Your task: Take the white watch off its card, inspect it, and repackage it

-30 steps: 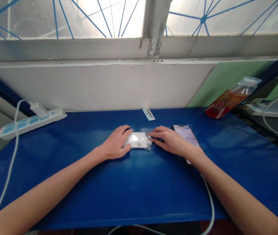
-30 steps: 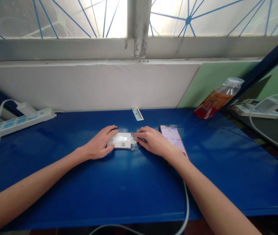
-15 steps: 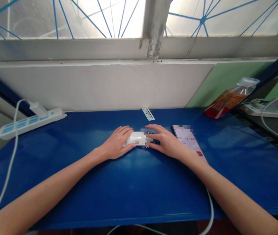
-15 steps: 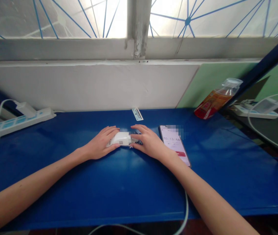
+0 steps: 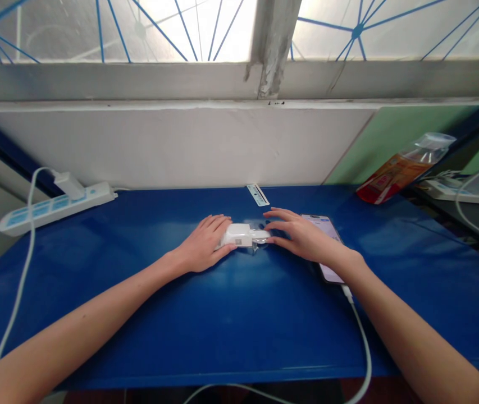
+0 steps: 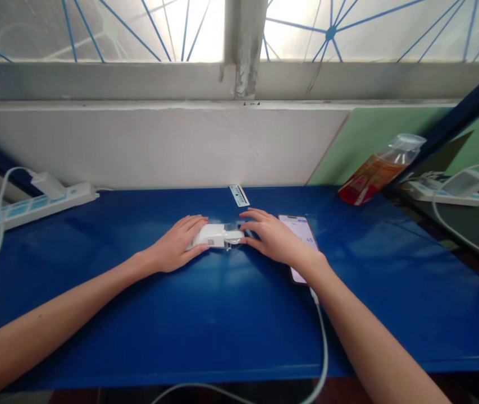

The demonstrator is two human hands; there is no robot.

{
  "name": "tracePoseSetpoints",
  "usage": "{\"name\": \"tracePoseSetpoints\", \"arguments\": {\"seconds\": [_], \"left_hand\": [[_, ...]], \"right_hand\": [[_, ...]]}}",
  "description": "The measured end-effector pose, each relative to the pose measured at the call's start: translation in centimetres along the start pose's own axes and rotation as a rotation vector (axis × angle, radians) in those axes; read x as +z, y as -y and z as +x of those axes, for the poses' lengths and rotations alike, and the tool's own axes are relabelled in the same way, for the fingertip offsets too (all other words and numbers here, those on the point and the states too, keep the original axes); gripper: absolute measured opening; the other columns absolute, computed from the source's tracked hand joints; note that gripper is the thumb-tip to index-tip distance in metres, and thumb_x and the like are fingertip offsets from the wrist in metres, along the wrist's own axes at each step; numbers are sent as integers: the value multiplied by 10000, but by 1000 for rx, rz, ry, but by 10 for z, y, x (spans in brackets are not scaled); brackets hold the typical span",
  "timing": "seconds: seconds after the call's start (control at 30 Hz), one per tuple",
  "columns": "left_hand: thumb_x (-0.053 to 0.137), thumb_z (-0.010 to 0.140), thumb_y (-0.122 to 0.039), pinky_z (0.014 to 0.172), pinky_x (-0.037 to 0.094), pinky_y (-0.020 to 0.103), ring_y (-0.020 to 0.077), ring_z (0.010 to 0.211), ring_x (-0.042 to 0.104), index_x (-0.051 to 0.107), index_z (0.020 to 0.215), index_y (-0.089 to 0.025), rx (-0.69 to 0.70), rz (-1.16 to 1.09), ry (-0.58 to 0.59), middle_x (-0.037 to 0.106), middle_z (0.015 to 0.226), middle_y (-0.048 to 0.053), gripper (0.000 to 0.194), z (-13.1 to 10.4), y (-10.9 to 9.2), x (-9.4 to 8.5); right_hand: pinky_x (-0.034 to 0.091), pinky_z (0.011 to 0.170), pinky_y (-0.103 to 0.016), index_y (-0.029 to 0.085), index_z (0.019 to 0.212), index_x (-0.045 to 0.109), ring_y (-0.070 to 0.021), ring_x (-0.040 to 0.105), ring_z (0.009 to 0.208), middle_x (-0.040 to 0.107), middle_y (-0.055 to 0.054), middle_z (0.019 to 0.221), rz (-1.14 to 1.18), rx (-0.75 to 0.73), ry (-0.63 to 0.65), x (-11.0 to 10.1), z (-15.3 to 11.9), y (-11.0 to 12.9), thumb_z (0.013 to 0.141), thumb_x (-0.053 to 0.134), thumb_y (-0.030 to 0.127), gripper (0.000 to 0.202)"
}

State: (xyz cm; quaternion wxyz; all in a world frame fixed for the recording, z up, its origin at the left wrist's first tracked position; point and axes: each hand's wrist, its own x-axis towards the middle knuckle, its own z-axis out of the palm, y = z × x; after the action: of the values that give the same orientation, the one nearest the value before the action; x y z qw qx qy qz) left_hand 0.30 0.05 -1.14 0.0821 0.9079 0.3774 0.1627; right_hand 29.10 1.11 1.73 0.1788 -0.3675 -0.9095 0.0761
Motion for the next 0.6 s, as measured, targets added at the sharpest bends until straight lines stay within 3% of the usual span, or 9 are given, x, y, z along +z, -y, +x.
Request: {"name": "tracePoseSetpoints", "arguments": {"seconds": [0.13,0.4,0.5,0.6], "left_hand": [[394,988,-487,1138,267,516,320,1350,407,400,1399,-116,4,-5,-5,452,1450,191,554,0,-1,-1],[436,973,-488,1135,270,512,310,1328,427,417,1375,-96,40,16,4,480,1420,193,562,-1,0,-1],[450,967,-484,1129,287,503,310,1311,445,431,1360,-94,36,12,-14,496,1402,190,554,0,2,0],[474,955,-476,1123,302,503,310,1297,460,452,1339,-108,27,3,-29,511,1382,186,532,1,2,1]], "right_hand": [[436,1044,-501,226,1237,644,-329,490,1293,503,-153,1420,28,23,10,3,0,9,881,623,360,381],[354,1106,-517,186,1271,629,-344,394,1374,463,-161,1474,71,-21,100,12,2,16,886,608,315,407],[351,1112,-501,192,1262,632,-319,394,1379,499,-138,1450,74,-40,93,10,3,11,925,537,266,358],[409,1071,-466,204,1179,678,-284,507,1291,607,-122,1331,119,-13,-3,5,5,7,959,466,264,311]]}}
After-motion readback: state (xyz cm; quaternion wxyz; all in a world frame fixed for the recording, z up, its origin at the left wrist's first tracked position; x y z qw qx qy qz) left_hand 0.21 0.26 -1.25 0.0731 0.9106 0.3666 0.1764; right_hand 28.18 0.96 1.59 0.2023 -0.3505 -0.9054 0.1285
